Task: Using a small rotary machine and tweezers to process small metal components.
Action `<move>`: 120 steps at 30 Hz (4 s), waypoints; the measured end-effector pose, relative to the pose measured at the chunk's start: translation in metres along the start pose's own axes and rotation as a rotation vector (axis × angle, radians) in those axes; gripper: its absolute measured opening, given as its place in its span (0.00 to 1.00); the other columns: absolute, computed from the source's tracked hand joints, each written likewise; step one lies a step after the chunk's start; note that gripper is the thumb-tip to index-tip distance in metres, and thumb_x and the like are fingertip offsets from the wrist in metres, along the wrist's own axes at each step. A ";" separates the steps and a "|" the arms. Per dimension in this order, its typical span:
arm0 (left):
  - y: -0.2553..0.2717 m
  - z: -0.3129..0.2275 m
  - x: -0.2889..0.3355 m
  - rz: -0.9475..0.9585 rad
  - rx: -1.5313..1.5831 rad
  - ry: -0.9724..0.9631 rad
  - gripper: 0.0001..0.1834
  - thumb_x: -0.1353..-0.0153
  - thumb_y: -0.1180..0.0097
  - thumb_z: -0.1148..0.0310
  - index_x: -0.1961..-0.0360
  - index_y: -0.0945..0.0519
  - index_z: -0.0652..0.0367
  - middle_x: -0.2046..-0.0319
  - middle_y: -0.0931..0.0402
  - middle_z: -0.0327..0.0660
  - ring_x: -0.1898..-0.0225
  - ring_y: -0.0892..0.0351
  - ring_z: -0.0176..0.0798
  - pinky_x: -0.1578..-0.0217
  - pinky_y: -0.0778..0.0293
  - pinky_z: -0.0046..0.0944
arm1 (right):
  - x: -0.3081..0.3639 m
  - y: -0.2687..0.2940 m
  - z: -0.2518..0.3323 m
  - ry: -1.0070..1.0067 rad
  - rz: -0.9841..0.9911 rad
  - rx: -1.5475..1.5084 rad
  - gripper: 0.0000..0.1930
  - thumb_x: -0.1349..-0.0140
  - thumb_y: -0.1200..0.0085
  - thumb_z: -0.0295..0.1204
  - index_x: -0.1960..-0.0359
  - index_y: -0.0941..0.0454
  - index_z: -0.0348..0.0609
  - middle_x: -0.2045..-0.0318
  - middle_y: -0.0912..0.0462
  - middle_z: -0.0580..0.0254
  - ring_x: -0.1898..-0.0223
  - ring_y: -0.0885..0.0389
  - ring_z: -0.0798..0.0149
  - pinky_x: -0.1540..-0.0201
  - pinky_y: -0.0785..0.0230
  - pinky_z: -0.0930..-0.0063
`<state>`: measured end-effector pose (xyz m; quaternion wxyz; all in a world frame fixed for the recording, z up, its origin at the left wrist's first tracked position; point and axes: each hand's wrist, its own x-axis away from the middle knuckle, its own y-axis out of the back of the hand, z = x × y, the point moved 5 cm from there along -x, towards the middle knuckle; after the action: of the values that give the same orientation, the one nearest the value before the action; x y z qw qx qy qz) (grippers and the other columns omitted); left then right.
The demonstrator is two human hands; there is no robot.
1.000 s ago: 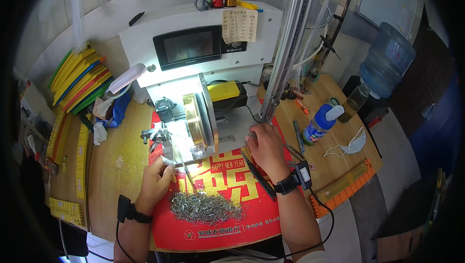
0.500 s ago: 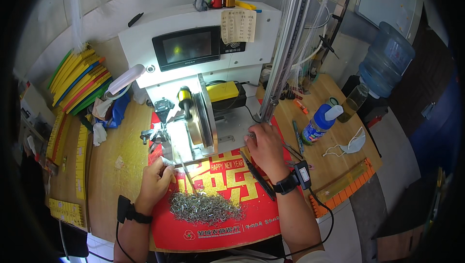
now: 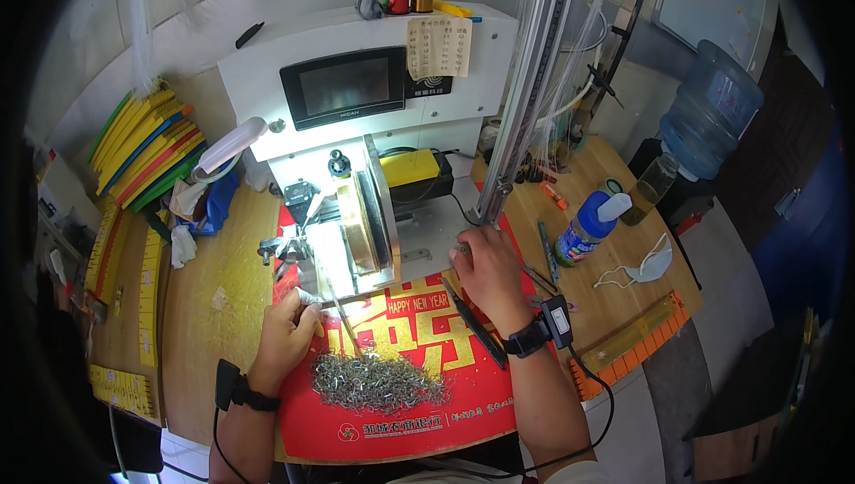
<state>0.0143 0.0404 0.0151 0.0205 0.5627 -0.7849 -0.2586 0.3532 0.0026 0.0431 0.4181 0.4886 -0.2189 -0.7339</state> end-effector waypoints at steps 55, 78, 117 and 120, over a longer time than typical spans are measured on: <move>0.013 -0.068 0.018 -0.001 -0.072 -0.462 0.09 0.42 0.35 0.81 0.59 0.18 0.64 0.51 0.17 0.49 0.52 0.17 0.54 0.51 0.21 0.47 | 0.052 0.075 0.081 0.017 0.260 -0.224 0.10 0.36 0.33 0.21 0.54 0.19 0.37 0.57 0.15 0.52 0.58 0.14 0.54 0.53 0.22 0.67; 0.010 -0.059 0.017 -0.050 0.086 -0.383 0.08 0.38 0.35 0.82 0.58 0.18 0.64 0.56 0.18 0.49 0.57 0.16 0.49 0.58 0.20 0.42 | -0.062 0.041 0.209 0.572 0.130 -0.461 0.12 0.31 0.35 0.24 0.51 0.24 0.42 0.61 0.16 0.54 0.66 0.15 0.52 0.64 0.25 0.64; 0.077 -0.098 -0.078 0.078 -0.474 -0.190 0.06 0.38 0.34 0.82 0.60 0.16 0.68 0.51 0.21 0.46 0.63 0.22 0.33 0.66 0.25 0.33 | 0.060 -0.011 0.170 0.610 -0.104 -0.494 0.22 0.35 0.38 0.29 0.39 0.26 0.51 0.63 0.24 0.64 0.64 0.17 0.61 0.66 0.21 0.67; 0.069 -0.107 -0.079 0.065 -0.404 -0.185 0.06 0.39 0.36 0.83 0.60 0.16 0.68 0.54 0.21 0.45 0.64 0.22 0.33 0.67 0.27 0.33 | 0.061 -0.017 0.171 0.604 -0.101 -0.463 0.21 0.35 0.38 0.29 0.40 0.25 0.50 0.63 0.24 0.63 0.63 0.17 0.61 0.66 0.22 0.67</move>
<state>0.0172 0.0857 0.1583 0.0691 0.4955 -0.7336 -0.4600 0.1819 -0.0529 0.0713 0.5263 0.5856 0.1102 -0.6066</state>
